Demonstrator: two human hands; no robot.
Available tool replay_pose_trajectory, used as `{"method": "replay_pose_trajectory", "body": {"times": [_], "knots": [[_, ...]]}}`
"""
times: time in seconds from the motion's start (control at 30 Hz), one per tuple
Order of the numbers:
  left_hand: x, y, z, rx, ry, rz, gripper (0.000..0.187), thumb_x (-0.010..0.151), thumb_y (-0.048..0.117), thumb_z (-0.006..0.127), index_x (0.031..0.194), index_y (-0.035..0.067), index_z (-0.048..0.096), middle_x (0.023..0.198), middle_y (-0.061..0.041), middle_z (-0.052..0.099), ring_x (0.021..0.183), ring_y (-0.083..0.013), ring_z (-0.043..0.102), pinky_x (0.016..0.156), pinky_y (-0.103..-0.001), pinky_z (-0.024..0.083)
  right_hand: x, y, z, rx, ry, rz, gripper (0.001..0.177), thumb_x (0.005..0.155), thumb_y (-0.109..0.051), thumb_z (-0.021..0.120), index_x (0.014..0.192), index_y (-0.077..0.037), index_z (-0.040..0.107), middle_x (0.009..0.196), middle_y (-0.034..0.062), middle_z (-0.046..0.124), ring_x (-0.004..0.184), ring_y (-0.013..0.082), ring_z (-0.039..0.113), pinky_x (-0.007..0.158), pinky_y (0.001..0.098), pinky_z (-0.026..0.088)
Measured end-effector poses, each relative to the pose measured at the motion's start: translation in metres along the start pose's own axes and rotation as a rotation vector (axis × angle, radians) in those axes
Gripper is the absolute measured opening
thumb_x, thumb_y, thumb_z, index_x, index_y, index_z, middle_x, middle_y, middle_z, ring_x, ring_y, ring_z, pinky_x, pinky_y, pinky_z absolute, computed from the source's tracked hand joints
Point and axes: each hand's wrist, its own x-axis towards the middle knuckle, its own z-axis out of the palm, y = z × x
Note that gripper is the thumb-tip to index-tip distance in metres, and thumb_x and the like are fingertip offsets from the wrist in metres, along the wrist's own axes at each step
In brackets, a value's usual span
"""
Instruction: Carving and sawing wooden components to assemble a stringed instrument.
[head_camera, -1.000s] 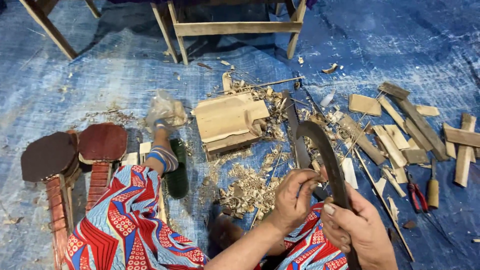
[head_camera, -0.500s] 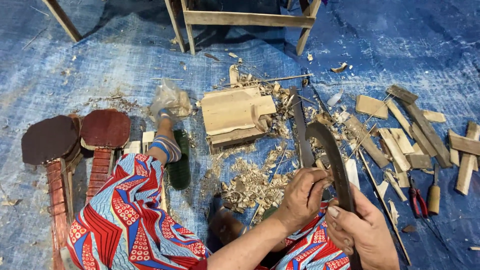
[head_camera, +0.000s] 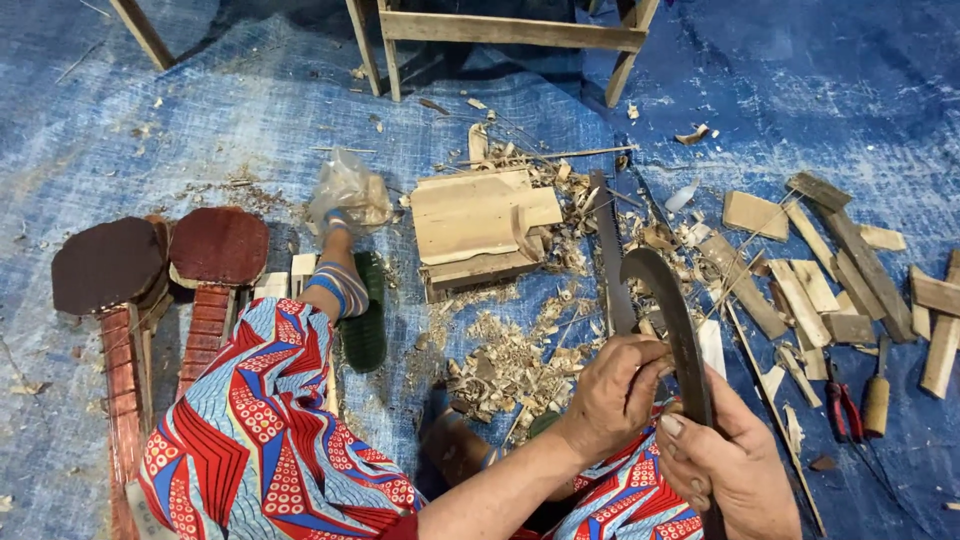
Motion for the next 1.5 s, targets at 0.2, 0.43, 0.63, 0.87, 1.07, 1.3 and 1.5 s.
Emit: {"method": "replay_pose_trajectory", "body": {"times": [0.2,0.43,0.63,0.87,1.07,1.3,1.5], "knots": [[-0.005,-0.007,-0.001,0.026,-0.040,-0.047,0.019,0.107,0.010,0.051,0.121,-0.001,0.057,0.116,-0.020,0.065,0.109,-0.0351,0.064,0.094,-0.044,0.054,0.006,0.010,-0.004,0.029,-0.053,-0.030,0.055,0.084,0.005,0.059,0.138,-0.003,0.055,0.054,0.0061,0.029,0.033,0.0104,0.025,0.025,0.0256,0.022],[-0.006,-0.008,-0.003,0.040,-0.050,-0.040,0.020,0.108,0.011,0.049,0.123,0.001,0.057,0.118,-0.020,0.064,0.109,-0.0355,0.065,0.094,-0.044,0.055,0.005,0.011,-0.005,0.032,-0.037,-0.024,0.054,0.083,0.004,0.061,0.137,-0.002,0.057,0.053,0.0058,0.031,0.035,0.0104,0.026,0.027,0.0264,0.022],[-0.007,-0.011,-0.002,0.018,-0.050,-0.009,0.020,0.105,0.005,0.050,0.123,-0.001,0.056,0.119,-0.021,0.063,0.112,-0.0364,0.064,0.099,-0.043,0.054,0.006,0.014,-0.009,0.055,-0.055,-0.023,0.057,0.083,0.005,0.061,0.139,-0.004,0.057,0.054,0.0039,0.030,0.035,0.0098,0.026,0.027,0.0253,0.022],[-0.004,-0.005,-0.004,0.019,-0.039,-0.010,0.016,0.107,0.007,0.054,0.120,-0.001,0.058,0.117,-0.021,0.064,0.108,-0.0341,0.067,0.093,-0.041,0.059,0.006,0.012,-0.007,0.030,-0.006,-0.006,0.057,0.084,0.006,0.058,0.141,-0.004,0.055,0.056,0.0062,0.031,0.035,0.0102,0.025,0.028,0.0255,0.020],[-0.004,-0.004,-0.004,0.005,-0.052,-0.023,0.015,0.107,0.007,0.053,0.119,-0.002,0.057,0.117,-0.022,0.064,0.107,-0.0355,0.066,0.092,-0.043,0.057,0.005,0.014,-0.007,0.000,0.018,-0.042,0.062,0.081,0.004,0.065,0.142,-0.006,0.058,0.063,0.0040,0.039,0.037,0.0078,0.028,0.028,0.0237,0.024],[-0.004,-0.012,-0.004,0.016,0.004,-0.006,0.014,0.106,0.004,0.054,0.117,-0.001,0.059,0.114,-0.021,0.066,0.105,-0.0355,0.067,0.090,-0.042,0.058,0.013,0.018,-0.007,0.016,-0.014,-0.039,0.059,0.081,0.004,0.063,0.139,-0.004,0.054,0.052,0.0050,0.032,0.031,0.0100,0.027,0.025,0.0261,0.022],[-0.005,-0.021,-0.002,0.105,0.017,-0.005,0.008,0.104,0.003,0.055,0.111,0.000,0.057,0.109,-0.019,0.066,0.099,-0.0335,0.066,0.084,-0.043,0.058,0.023,0.021,-0.006,-0.017,0.023,-0.072,0.060,0.080,0.007,0.062,0.138,-0.006,0.055,0.052,0.0069,0.036,0.031,0.0118,0.030,0.024,0.0276,0.024]]}}
